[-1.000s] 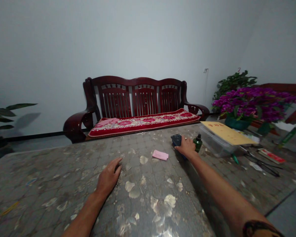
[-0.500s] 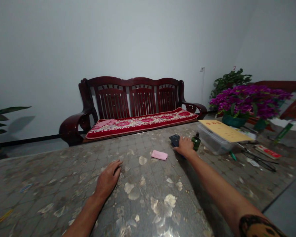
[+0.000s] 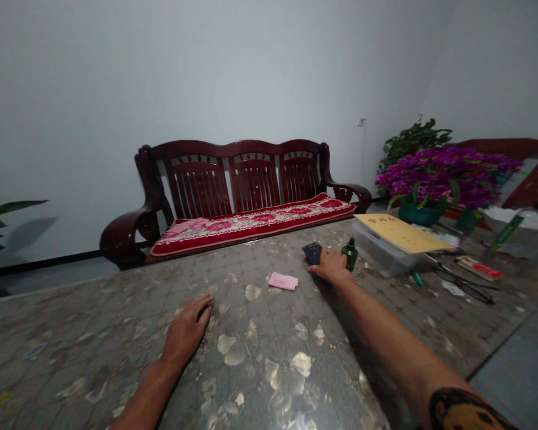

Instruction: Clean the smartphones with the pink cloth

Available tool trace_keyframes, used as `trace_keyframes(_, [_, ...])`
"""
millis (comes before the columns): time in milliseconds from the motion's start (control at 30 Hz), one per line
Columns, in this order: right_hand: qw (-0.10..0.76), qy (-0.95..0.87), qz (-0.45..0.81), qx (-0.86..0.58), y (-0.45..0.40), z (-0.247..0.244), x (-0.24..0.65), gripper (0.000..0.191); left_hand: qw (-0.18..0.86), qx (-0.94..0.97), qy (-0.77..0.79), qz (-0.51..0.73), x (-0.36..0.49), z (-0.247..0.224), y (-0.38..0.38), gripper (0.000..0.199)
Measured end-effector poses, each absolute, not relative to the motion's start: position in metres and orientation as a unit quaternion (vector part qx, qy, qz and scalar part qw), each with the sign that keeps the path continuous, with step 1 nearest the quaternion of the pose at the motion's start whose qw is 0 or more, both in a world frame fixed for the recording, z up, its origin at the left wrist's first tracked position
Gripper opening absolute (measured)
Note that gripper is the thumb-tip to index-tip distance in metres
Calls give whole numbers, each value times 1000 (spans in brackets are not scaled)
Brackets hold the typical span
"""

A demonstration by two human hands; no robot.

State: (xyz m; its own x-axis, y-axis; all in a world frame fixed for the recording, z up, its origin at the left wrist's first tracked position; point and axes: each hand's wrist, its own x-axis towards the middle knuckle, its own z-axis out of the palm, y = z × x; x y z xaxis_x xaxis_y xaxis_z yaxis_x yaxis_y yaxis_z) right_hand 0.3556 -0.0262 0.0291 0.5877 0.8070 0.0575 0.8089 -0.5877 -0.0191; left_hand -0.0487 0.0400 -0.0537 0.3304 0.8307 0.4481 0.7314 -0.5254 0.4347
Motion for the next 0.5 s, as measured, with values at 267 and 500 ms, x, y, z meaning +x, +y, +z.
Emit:
trace_keyframes(267, [51,-449,59,-890,-30,38,364,78,203,708,548,396,-29,-30,33,36])
trace_keyframes(500, [84,-448,132,-880,-21,39,383,60,639,466,458,406,79,39,11,43])
